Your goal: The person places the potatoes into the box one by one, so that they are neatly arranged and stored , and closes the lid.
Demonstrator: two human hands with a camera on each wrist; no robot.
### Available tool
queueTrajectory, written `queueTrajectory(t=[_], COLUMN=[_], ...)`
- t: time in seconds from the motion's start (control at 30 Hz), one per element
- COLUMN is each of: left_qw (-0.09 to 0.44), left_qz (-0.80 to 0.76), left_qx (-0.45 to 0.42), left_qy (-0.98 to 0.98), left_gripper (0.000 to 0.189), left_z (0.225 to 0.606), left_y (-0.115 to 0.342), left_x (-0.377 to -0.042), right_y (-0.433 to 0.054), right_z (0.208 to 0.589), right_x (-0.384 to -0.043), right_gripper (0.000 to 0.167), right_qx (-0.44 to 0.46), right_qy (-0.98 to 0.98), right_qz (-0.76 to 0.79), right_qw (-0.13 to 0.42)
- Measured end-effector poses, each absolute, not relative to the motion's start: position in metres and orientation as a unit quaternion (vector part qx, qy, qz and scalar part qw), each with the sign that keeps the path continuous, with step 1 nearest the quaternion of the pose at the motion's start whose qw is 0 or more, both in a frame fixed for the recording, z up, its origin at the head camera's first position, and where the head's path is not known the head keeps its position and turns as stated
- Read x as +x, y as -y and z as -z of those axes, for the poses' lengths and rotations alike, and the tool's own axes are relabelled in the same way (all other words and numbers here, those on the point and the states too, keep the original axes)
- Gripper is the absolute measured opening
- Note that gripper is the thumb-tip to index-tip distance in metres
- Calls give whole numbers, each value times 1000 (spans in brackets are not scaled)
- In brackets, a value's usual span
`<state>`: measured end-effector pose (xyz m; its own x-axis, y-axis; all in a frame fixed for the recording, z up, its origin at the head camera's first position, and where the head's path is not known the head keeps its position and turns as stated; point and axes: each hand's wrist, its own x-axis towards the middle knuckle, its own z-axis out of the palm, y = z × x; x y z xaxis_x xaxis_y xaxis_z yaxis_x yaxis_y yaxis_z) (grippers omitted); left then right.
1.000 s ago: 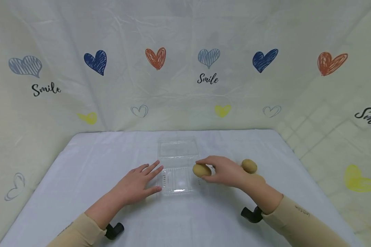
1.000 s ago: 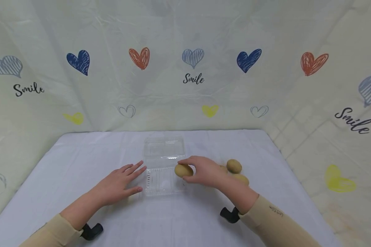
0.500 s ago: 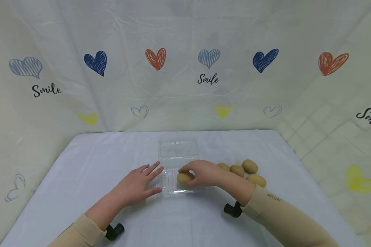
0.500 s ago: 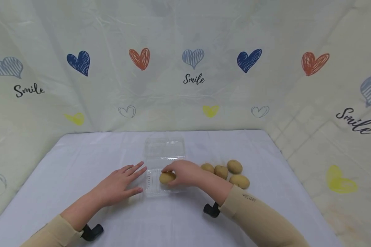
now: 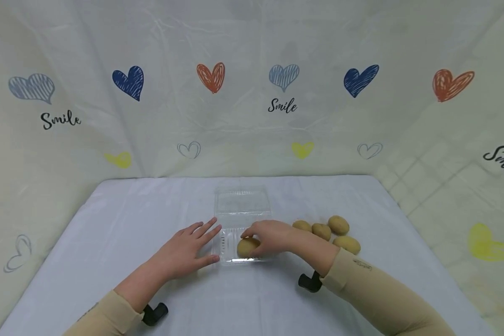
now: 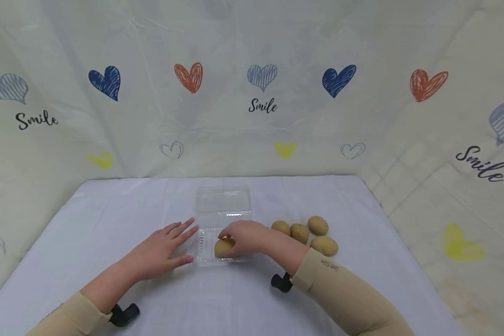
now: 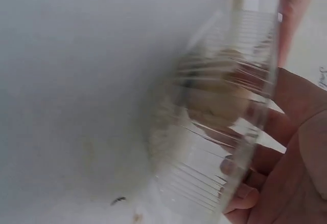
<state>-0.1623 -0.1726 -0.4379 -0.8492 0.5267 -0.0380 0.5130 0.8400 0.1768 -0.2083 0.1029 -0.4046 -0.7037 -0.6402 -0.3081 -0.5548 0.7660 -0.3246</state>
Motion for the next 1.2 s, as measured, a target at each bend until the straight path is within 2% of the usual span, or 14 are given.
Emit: queueTrajectory(t=[0.37, 1.03, 1.2], left_qw=[49, 32, 32], left_qz=[-86, -80, -82], left_qx=[270, 278, 279], left_qy=[-958, -957, -956], left_gripper=[84, 87, 85], left_z=[439, 441, 440], left_y=[171, 172, 172], left_x=[-163, -162, -162], right_y=[-106, -71, -76], right_z=[394, 402, 398], right_x=[-207, -210, -209], right_gripper=[36, 37, 43], right_qx=[-306, -342, -334], right_qy=[-918, -900, -901], right_qz=[115, 139, 151], right_qw=[226, 231, 233])
